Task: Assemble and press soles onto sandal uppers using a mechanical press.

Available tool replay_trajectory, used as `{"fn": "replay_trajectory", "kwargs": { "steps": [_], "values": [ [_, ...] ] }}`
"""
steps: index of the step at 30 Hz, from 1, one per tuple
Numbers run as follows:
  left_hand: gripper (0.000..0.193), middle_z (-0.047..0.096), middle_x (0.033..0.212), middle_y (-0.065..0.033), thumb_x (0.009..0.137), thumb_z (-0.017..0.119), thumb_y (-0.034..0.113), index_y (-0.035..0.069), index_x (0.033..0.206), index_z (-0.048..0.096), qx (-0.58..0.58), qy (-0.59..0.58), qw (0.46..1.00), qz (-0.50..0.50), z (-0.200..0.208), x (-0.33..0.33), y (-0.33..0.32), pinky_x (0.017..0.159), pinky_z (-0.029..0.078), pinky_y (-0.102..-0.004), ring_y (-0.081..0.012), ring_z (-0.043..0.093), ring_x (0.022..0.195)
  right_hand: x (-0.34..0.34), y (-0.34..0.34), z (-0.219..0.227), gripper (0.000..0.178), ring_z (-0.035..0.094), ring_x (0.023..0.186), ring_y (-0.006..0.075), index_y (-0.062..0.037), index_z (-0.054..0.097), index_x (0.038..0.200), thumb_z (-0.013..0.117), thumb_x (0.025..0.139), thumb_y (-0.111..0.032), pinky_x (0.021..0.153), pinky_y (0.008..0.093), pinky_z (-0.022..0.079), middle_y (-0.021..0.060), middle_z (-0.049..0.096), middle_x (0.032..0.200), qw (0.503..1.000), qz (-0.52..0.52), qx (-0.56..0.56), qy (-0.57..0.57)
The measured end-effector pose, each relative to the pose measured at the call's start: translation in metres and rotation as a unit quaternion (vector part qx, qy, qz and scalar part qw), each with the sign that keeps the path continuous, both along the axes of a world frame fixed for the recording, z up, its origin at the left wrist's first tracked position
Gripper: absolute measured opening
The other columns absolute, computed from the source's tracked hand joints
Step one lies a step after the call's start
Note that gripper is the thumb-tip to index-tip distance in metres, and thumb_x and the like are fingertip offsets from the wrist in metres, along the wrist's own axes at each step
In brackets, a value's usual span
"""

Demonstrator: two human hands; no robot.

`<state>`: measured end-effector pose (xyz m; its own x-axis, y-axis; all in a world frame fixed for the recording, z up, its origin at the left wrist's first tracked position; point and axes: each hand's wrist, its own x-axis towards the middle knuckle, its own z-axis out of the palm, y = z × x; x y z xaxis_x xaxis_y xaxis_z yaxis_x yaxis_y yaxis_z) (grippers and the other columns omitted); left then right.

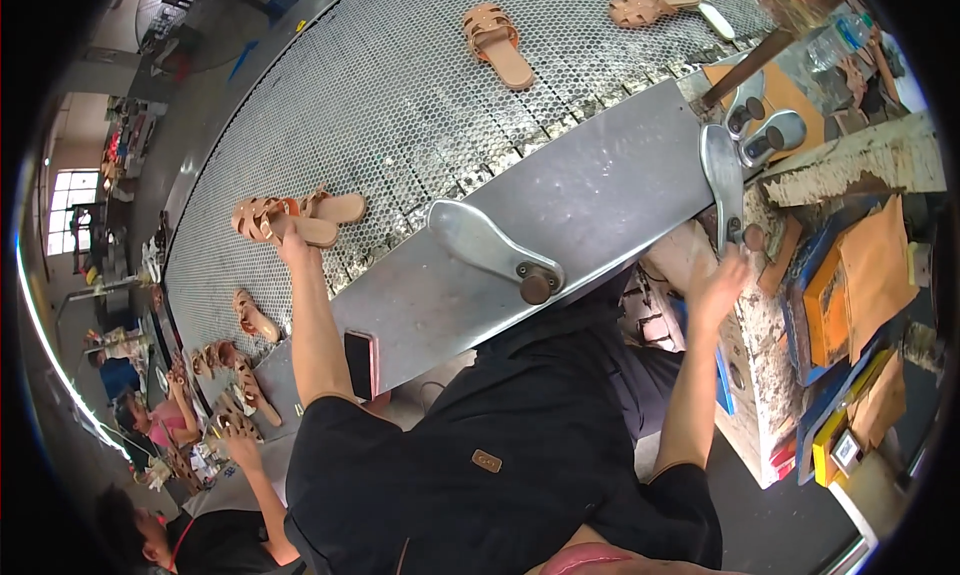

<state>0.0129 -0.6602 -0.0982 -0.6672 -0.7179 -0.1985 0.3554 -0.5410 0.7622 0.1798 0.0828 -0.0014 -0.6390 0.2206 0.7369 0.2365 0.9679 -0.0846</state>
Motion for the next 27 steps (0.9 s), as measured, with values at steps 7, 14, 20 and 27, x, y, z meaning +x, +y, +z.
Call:
{"fn": "replay_trajectory", "kwargs": {
  "steps": [7,14,20,27],
  "values": [
    [0.046,0.063,0.139,-0.0214,0.114,0.054,0.024,0.004,0.154,0.043,0.027,0.098,0.978,-0.181,0.032,0.022,0.134,0.102,0.063,-0.0490,-0.0343,0.071,0.115,-0.020,-0.185,-0.030,0.064,0.059,0.139,0.0408,-0.0029,0.061,0.137,0.085,0.079,-0.010,0.123,0.0574,0.043,0.0188,0.062,0.145,0.835,0.517,-0.084,-0.169],
    [0.094,0.072,0.123,-0.0194,0.104,0.024,0.084,0.007,0.150,0.053,0.031,0.301,0.874,-0.380,0.084,0.031,0.223,0.084,0.065,-0.0475,-0.0310,0.074,0.098,0.022,-0.202,-0.033,0.037,0.073,0.108,0.0401,-0.0005,0.068,0.122,0.080,0.087,-0.006,0.095,0.0438,0.059,0.0194,0.072,0.120,0.831,0.487,-0.263,-0.051],
    [0.083,0.072,0.118,-0.0218,0.112,0.017,0.071,0.006,0.150,0.054,0.036,0.241,0.904,-0.351,0.114,0.006,0.284,0.080,0.063,-0.0467,-0.0331,0.072,0.093,0.098,-0.175,0.011,0.028,0.071,0.103,0.0240,0.0033,0.068,0.122,0.072,0.095,-0.002,0.096,0.0371,0.055,0.0155,0.074,0.118,0.819,0.392,-0.420,0.010],
    [0.059,0.070,0.125,-0.0168,0.118,0.029,0.051,0.008,0.152,0.051,0.070,0.299,0.878,-0.368,0.158,-0.005,0.358,0.085,0.065,-0.0476,-0.0300,0.072,0.101,0.120,-0.169,0.050,0.030,0.066,0.118,0.0256,0.0048,0.061,0.130,0.066,0.101,-0.001,0.107,0.0405,0.050,0.0187,0.069,0.127,0.825,0.322,-0.451,0.109]
  ]
}}
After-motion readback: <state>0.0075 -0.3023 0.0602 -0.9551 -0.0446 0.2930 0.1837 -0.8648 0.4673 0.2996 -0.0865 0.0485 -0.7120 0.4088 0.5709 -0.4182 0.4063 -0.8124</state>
